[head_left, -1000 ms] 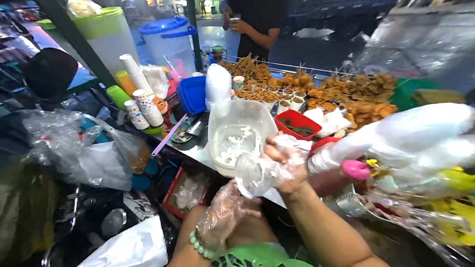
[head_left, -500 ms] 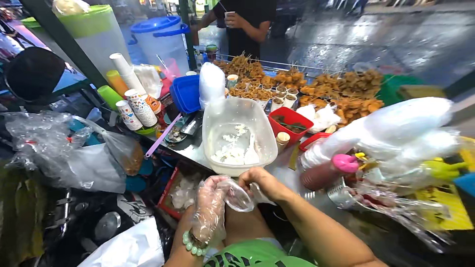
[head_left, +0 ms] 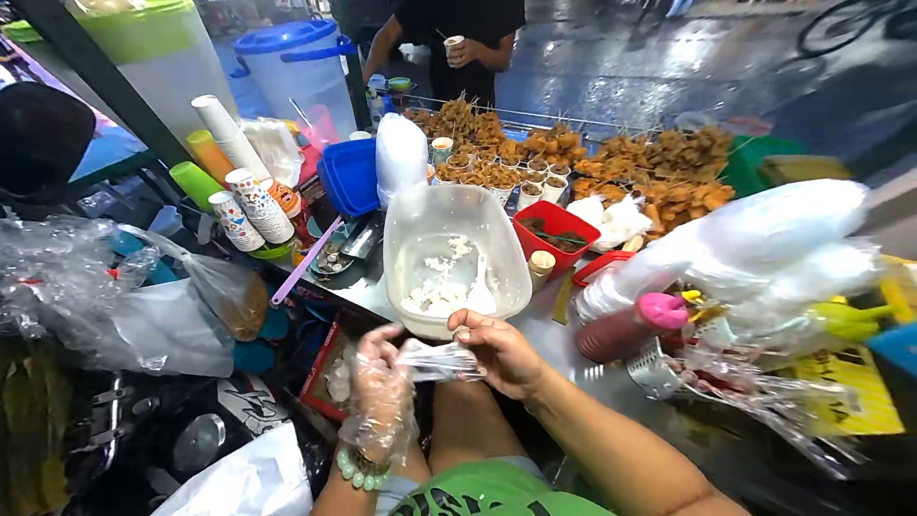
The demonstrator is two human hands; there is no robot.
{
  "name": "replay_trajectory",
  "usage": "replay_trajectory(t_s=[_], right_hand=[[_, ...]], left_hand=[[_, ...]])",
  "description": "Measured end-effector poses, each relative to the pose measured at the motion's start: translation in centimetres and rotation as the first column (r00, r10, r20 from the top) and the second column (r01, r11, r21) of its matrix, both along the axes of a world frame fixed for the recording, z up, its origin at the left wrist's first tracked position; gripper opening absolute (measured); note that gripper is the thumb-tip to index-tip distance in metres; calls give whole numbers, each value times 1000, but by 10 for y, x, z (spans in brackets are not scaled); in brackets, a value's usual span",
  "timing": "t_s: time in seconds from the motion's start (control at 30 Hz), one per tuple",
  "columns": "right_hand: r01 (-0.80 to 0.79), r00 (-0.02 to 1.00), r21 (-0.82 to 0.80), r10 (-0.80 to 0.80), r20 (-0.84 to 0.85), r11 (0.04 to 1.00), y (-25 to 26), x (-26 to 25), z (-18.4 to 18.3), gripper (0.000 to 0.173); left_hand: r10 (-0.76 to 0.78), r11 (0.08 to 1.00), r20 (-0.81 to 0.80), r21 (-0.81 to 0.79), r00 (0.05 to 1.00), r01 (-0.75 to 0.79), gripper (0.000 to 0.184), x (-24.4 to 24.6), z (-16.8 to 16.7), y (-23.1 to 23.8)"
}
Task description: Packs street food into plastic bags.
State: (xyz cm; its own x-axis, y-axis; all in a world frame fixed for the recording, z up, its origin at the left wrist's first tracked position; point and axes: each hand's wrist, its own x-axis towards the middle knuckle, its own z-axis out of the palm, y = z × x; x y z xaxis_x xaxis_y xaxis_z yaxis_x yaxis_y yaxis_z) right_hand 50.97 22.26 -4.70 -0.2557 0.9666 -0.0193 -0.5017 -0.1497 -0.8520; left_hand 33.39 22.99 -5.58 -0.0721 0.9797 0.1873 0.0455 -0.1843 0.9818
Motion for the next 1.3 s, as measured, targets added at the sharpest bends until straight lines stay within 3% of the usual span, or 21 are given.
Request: replay_trajectory(t_s=[0.07,0.13,0.17,0.2,0.23,0.27,0.3,0.37,0.43,0.5,0.57,0.7,0.77,0.87,0.93,1.03,1.13,1.23,1.3], right_hand=[[-85,968,196,34,247,977,3,2,-2,31],[-52,833,377,-168,528,925,9,3,-1,40],[-32,748,447,-275,604,894,15,5,0,40],[-32,693,481,-328,642,876,22,7,2,38],[-51,671,485,-330,664,873,28,9,5,34],[-79,658,495,-328,678,865,33,10,8,29],[-109,640,524,-344,687,844,39,10,12,25],[-160,585,597,-412,699,786,56,14,23,24],[-187,476,623,-485,734,760,82,22,37,21],[-225,339,571,-486,805,789,116,35,44,18],[-221,278,432,-369,887,874,144,42,40,14],[-356,313,336,-227,922,872,147,18,46,12],[-421,385,344,-178,905,839,136,5,54,12],[-434,420,403,-214,882,806,132,6,56,24],[-366,338,399,-279,899,841,135,12,51,33],[-277,190,338,-294,937,899,144,19,40,34],[-359,178,313,-265,948,879,165,32,36,36],[-456,151,159,-100,983,876,195,53,33,39],[-506,-43,10,-37,998,863,214,63,16,33]], left_hand=[[-59,983,244,-156,968,99,39,-6,2,10],[-161,904,553,-251,818,347,26,-14,6,16],[-219,895,555,-213,803,391,23,-16,7,18],[-280,924,407,-131,870,359,22,-19,7,20],[-261,964,141,-3,955,264,19,-21,7,22],[-130,972,-176,172,976,160,14,-22,7,24],[60,936,-409,339,910,91,12,-23,10,28],[289,868,-566,496,772,39,11,-26,16,40],[268,909,-611,417,745,14,16,-34,19,57],[217,956,-590,288,777,-48,21,-41,19,73],[202,963,-579,264,790,-53,22,-42,14,87],[125,926,-648,347,751,145,47,-21,12,103],[104,948,-700,285,707,143,36,-9,16,107],[209,964,-666,264,717,-36,20,-5,17,120],[232,965,-638,246,734,-92,22,-1,18,125],[199,956,-625,292,755,-10,17,14,12,117],[201,927,-609,371,767,52,11,14,2,115],[42,992,-573,125,819,36,16,-1,9,123],[-14,999,-472,31,882,33,17,-6,13,127]])
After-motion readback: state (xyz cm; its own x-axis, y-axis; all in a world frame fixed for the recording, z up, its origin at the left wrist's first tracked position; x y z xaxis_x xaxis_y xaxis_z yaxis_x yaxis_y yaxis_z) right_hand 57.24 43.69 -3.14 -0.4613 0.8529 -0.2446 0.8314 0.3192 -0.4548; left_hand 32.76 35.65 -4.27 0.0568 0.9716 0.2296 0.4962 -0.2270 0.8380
